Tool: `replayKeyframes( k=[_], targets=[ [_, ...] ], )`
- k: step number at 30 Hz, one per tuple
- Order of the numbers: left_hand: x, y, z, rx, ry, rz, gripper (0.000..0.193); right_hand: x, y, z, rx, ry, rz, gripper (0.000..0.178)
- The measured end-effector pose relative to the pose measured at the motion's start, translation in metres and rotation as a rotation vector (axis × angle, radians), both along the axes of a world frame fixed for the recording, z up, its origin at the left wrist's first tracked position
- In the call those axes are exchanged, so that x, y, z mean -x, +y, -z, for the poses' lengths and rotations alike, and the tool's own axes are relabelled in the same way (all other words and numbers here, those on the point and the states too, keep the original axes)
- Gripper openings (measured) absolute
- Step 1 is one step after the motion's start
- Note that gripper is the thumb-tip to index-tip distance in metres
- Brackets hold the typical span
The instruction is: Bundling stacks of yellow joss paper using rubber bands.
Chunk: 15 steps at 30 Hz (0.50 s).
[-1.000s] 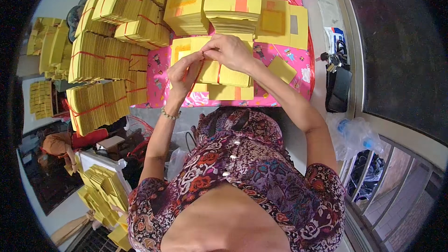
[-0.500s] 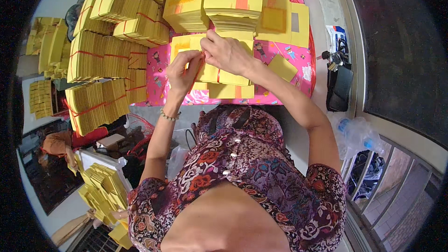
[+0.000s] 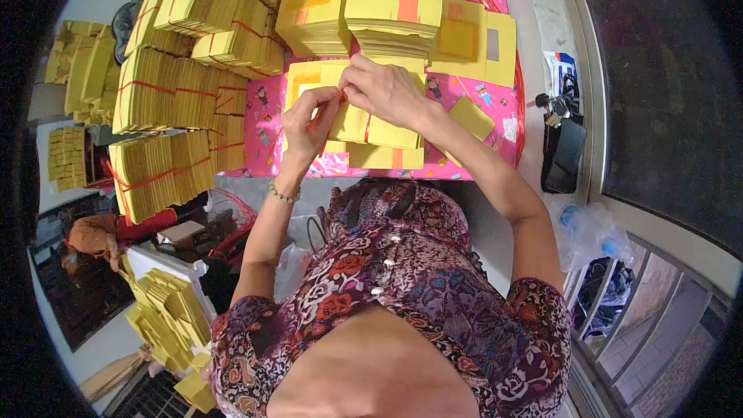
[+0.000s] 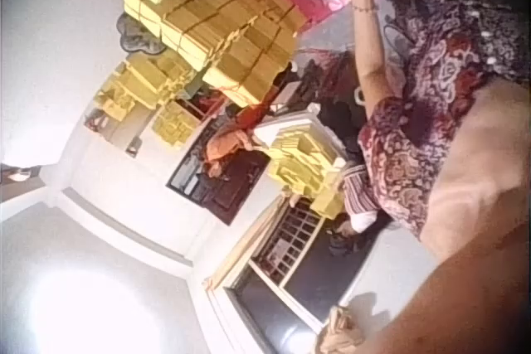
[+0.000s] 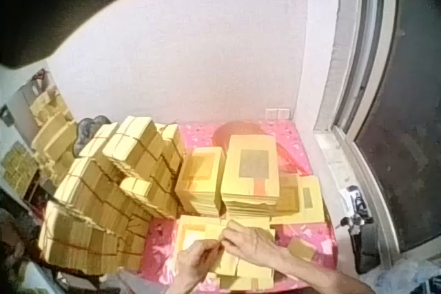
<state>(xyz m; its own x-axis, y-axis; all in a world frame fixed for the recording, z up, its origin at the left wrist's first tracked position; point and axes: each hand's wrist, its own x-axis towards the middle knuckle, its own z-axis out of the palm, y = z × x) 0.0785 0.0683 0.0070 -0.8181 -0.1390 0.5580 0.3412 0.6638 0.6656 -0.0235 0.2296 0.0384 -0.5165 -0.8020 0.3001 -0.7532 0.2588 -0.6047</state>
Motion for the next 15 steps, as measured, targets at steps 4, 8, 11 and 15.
replayKeyframes(
  k=[4,8,11,15],
  targets=[
    [-0.002,0.003,-0.01,-0.026,0.008,-0.08,0.009,-0.004,0.0,0.002,-0.028,0.026,0.033,0.013],
    [-0.014,-0.006,-0.002,-0.063,-0.053,-0.155,0.006,-0.006,0.003,0.006,0.035,-0.012,0.084,0.011],
    [-0.023,-0.01,0.009,-0.262,-0.204,-0.145,0.007,-0.007,0.004,0.01,0.043,-0.008,0.112,0.01],
    [-0.023,-0.008,0.017,-0.477,-0.223,-0.142,0.007,-0.006,0.007,0.009,0.057,-0.011,0.121,0.011]
  ],
)
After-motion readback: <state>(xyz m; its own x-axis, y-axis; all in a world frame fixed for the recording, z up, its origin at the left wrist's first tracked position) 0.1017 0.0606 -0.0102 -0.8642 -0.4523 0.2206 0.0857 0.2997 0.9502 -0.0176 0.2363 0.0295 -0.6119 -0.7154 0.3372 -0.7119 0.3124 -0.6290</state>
